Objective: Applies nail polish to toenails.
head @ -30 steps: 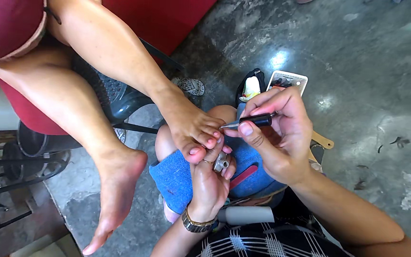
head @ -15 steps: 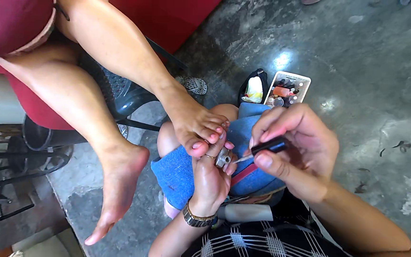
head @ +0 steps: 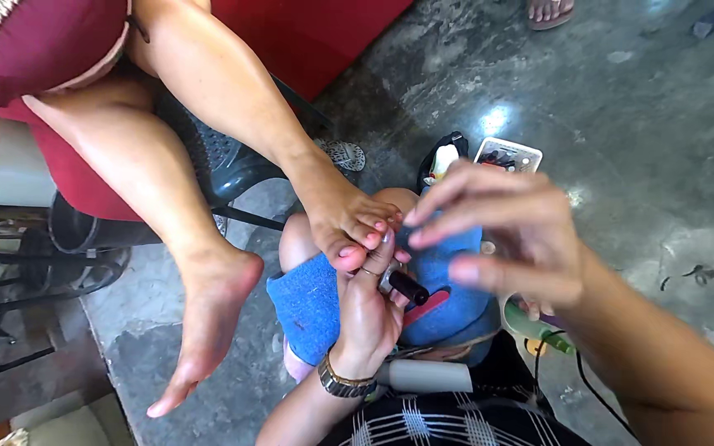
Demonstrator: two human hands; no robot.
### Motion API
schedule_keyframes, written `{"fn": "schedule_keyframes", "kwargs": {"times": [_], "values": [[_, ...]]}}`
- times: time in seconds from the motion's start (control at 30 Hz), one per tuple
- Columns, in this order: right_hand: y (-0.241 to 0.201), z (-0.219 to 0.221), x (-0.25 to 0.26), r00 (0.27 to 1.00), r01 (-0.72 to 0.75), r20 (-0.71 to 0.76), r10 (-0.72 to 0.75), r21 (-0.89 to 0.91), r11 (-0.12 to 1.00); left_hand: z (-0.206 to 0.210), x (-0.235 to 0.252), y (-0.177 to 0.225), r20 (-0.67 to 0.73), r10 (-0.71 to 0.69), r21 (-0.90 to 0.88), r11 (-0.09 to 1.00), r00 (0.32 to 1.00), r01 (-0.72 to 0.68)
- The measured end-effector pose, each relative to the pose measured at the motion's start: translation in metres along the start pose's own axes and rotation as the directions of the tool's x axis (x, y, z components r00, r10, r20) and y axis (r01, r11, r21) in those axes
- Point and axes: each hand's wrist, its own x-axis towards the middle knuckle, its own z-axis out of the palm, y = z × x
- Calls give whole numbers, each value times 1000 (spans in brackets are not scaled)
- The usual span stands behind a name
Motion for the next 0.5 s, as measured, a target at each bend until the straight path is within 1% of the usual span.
{"fn": "schedule_keyframes", "kwargs": {"times": [0.03, 0.07, 0.13, 0.2, 0.27, 0.37, 0.43, 0.5], "values": [[13, -10, 11, 1000, 4, 16, -4, -10, 1000, 1, 0, 0, -1, -1, 10, 1000, 1000, 1], [26, -18, 23, 998, 8, 66, -7, -21, 1000, 2, 0, 1, -3, -4, 14, 1000, 1000, 4], [50, -30, 48, 967, 4, 254, -9, 23, 1000, 1, 0, 2, -14, -13, 8, 1000, 1000, 14], [63, -32, 72, 887, -21, 461, -25, 94, 995, 1, 0, 3, -28, -18, 0, 1000, 999, 18], [66, -29, 92, 803, -37, 595, -31, 101, 994, 0, -1, 5, -31, -20, -1, 1000, 999, 20], [62, -25, 112, 725, -34, 688, -17, 59, 998, -1, -1, 7, -23, -23, -24, 999, 999, 22], [58, -24, 119, 705, 3, 709, -24, 30, 1000, -2, -1, 7, -14, -28, -52, 998, 1000, 27], [54, -22, 123, 699, 42, 714, -27, -3, 999, -3, 0, 8, -11, -39, -73, 997, 999, 38]]}}
